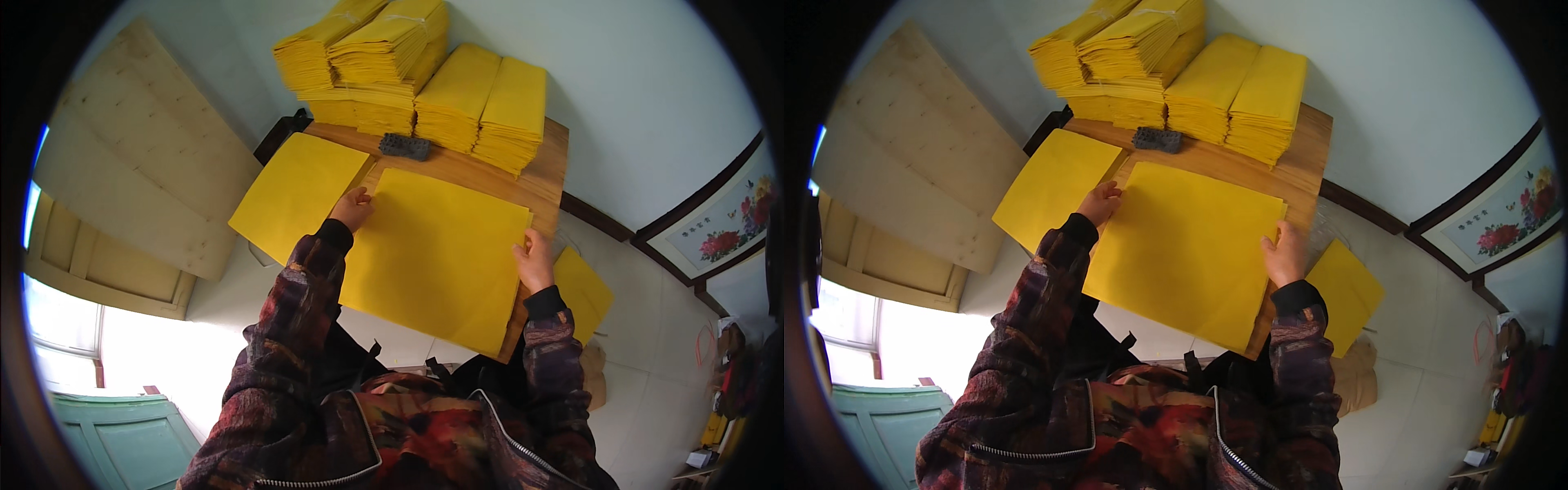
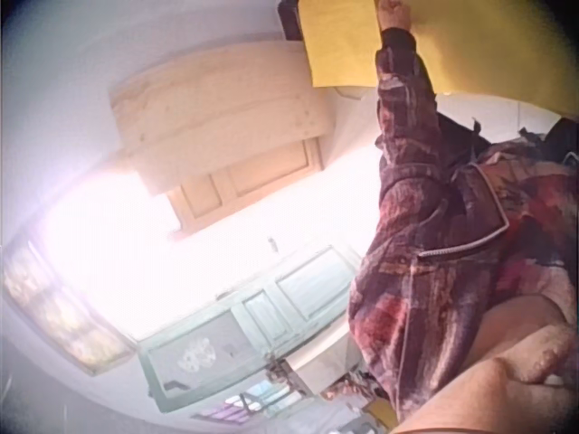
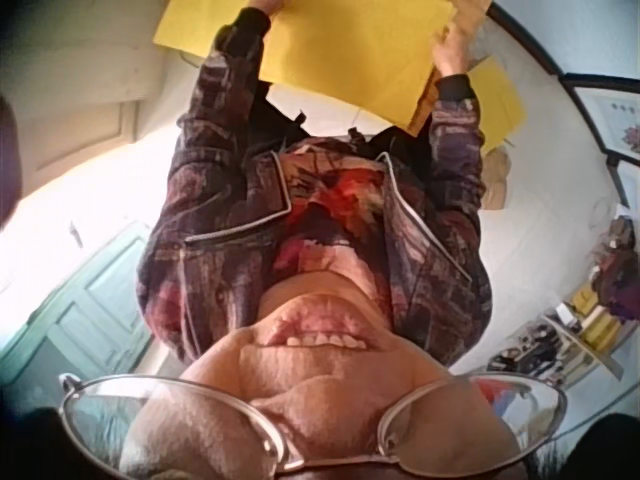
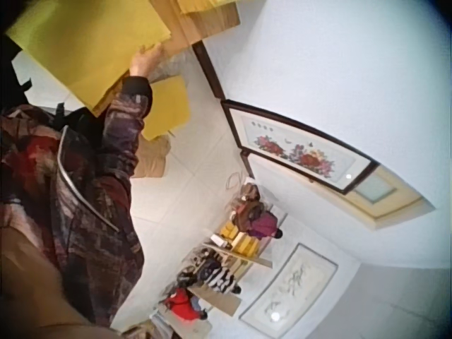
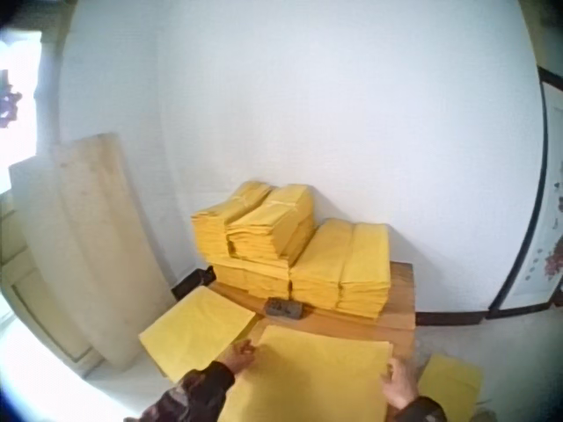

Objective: The person folds yellow paper sheets in half on a wooden table, presses the crease, and stacks the folded sheets. The person repeats this process with multiple sheets, maintaining a neat stack of folded paper.

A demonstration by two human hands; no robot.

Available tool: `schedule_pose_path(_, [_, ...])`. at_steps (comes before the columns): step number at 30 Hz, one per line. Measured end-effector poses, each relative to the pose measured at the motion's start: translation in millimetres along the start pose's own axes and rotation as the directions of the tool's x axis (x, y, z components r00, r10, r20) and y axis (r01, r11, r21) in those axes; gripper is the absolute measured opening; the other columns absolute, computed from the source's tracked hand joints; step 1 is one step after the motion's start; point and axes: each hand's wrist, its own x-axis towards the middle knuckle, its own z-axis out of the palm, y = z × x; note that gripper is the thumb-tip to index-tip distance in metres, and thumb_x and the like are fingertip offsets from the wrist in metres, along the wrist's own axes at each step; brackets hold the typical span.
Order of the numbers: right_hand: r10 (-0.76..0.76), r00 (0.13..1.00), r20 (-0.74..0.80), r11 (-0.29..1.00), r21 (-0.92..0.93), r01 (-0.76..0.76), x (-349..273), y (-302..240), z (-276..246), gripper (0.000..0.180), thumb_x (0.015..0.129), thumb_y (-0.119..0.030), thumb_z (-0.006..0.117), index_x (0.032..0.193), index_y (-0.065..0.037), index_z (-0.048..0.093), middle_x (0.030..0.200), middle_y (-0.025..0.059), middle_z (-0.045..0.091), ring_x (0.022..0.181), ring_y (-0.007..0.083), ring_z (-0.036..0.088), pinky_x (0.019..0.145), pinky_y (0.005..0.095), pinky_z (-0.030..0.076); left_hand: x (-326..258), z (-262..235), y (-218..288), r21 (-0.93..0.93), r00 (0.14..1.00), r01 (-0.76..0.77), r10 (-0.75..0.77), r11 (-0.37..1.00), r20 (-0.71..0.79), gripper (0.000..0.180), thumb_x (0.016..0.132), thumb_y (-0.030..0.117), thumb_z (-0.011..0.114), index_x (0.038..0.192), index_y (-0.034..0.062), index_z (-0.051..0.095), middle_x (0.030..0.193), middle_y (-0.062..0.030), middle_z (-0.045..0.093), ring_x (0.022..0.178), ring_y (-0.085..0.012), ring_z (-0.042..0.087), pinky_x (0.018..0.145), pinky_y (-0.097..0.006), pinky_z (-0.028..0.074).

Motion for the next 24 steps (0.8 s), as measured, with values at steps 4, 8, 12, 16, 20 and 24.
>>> schedule_pose_path(4, [-0.061, 0.995, -0.082, 0.991, 0.110, 0.070, 2, 8, 7, 0.040, 0.080, -0.013, 0.065, 0.115, 0.004, 0.053, 0.110, 0.0217, 0.057, 0.101, 0.0351, 0.055, 0.087, 0.0398, 0.044, 10, 8, 0, -0.081, 1.000, -0.003, 0.001, 0.997, -0.019, 0.056, 0.081, 0.012, 0.062, 0.130, -0.0075, 0.044, 0.112, -0.0157, 0.061, 0.099, -0.0227, 0.060, 0.084, -0.030, 0.048])
schedule_pose_path(8, [-0.083, 0.982, -0.167, 0.983, 0.149, 0.108, 8, 12, 6, 0.040, 0.080, -0.012, 0.065, 0.115, 0.003, 0.053, 0.109, 0.0216, 0.057, 0.102, 0.0359, 0.054, 0.088, 0.0392, 0.043, 19, 6, 0, -0.153, 0.994, 0.076, -0.086, 0.985, -0.061, 0.057, 0.080, 0.013, 0.063, 0.131, -0.0060, 0.045, 0.108, -0.0152, 0.062, 0.096, -0.0220, 0.061, 0.082, -0.030, 0.049])
schedule_pose_path(12, [-0.159, 0.976, -0.150, 0.987, -0.001, 0.160, 10, 10, 5, 0.039, 0.080, -0.011, 0.065, 0.115, 0.003, 0.053, 0.112, 0.0223, 0.056, 0.105, 0.0376, 0.053, 0.091, 0.0410, 0.043, 26, 6, -1, -0.024, 1.000, 0.022, -0.021, 0.999, 0.011, 0.058, 0.081, 0.014, 0.063, 0.132, -0.0043, 0.044, 0.108, -0.0124, 0.063, 0.082, -0.0168, 0.060, 0.069, -0.027, 0.048])
schedule_pose_path(16, [-0.140, 0.971, -0.193, 0.990, -0.003, 0.142, 11, 3, 5, 0.039, 0.080, -0.011, 0.065, 0.114, 0.003, 0.053, 0.114, 0.0230, 0.054, 0.107, 0.0384, 0.051, 0.093, 0.0428, 0.042, 26, 9, -4, -0.167, 0.998, 0.049, -0.053, 0.985, -0.022, 0.057, 0.083, 0.012, 0.060, 0.135, -0.0049, 0.040, 0.106, -0.0110, 0.063, 0.076, -0.0143, 0.060, 0.064, -0.027, 0.048])
schedule_pose_path(20, [-0.063, 0.989, -0.137, 0.998, 0.020, 0.066, 14, -1, 2, 0.038, 0.081, -0.011, 0.064, 0.115, 0.002, 0.054, 0.115, 0.0227, 0.055, 0.109, 0.0371, 0.052, 0.093, 0.0416, 0.042, 25, 11, -4, -0.151, 0.999, 0.030, -0.032, 0.988, -0.008, 0.054, 0.084, 0.011, 0.059, 0.132, -0.0069, 0.042, 0.102, -0.0110, 0.062, 0.085, -0.0162, 0.060, 0.074, -0.027, 0.049])
schedule_pose_path(24, [-0.034, 0.980, -0.198, 0.980, 0.186, 0.071, 23, -1, -1, 0.036, 0.083, -0.011, 0.063, 0.115, 0.003, 0.055, 0.114, 0.0221, 0.058, 0.108, 0.0345, 0.055, 0.092, 0.0388, 0.044, 27, 11, -1, -0.167, 0.997, 0.057, -0.064, 0.984, -0.038, 0.054, 0.082, 0.011, 0.061, 0.130, -0.0070, 0.045, 0.100, -0.0096, 0.062, 0.088, -0.0159, 0.060, 0.076, -0.026, 0.048])
